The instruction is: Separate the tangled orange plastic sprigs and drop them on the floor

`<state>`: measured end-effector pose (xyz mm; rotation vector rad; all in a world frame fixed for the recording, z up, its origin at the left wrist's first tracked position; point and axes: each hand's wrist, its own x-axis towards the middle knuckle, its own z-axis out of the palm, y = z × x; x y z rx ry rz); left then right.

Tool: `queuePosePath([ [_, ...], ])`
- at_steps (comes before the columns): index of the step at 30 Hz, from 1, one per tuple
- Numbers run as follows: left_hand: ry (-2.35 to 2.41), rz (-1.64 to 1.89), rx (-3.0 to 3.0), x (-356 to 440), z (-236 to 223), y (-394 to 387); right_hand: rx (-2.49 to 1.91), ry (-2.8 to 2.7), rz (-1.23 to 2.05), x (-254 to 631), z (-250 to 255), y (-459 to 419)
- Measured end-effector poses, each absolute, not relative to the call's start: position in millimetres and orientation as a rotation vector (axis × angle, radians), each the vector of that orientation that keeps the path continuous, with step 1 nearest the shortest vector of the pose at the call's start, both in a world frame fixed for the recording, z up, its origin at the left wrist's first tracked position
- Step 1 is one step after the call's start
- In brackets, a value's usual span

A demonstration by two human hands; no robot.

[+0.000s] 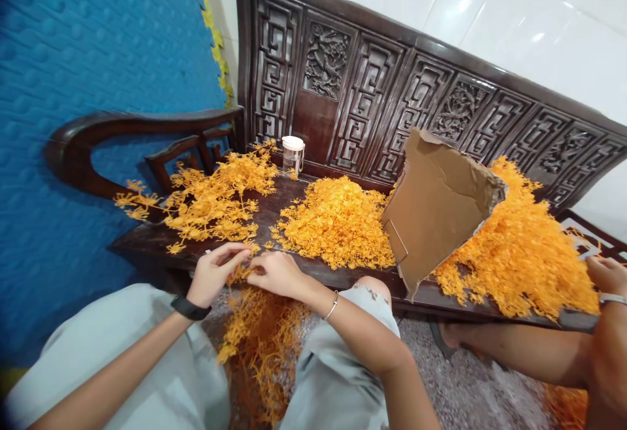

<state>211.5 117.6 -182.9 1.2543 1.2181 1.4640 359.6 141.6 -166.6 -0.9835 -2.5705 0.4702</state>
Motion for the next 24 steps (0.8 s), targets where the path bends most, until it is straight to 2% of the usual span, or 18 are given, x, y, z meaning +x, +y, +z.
queuePosePath([
  [5,1.119,1.284,1.253,211,-178,116,-1.011,-2.515,0.351,369,-149,144],
  [12,1.078,1.325,1.211,222,-163,115,-1.029,-2.344,-0.272,366,-136,150],
  [15,1.103,1.354,1.187,218,-166,109,-1.099,-1.935,-0.514,407,-105,174],
  [17,1.137,1.347,1.168,213,-171,107,-1.182,-1.557,-0.528,446,-81,190],
  [19,1.176,1.319,1.146,210,-177,107,-1.168,-1.431,-0.485,479,-65,202],
  [24,1.162,1.243,1.158,217,-187,116,-1.138,-1.409,-0.282,501,-78,230],
])
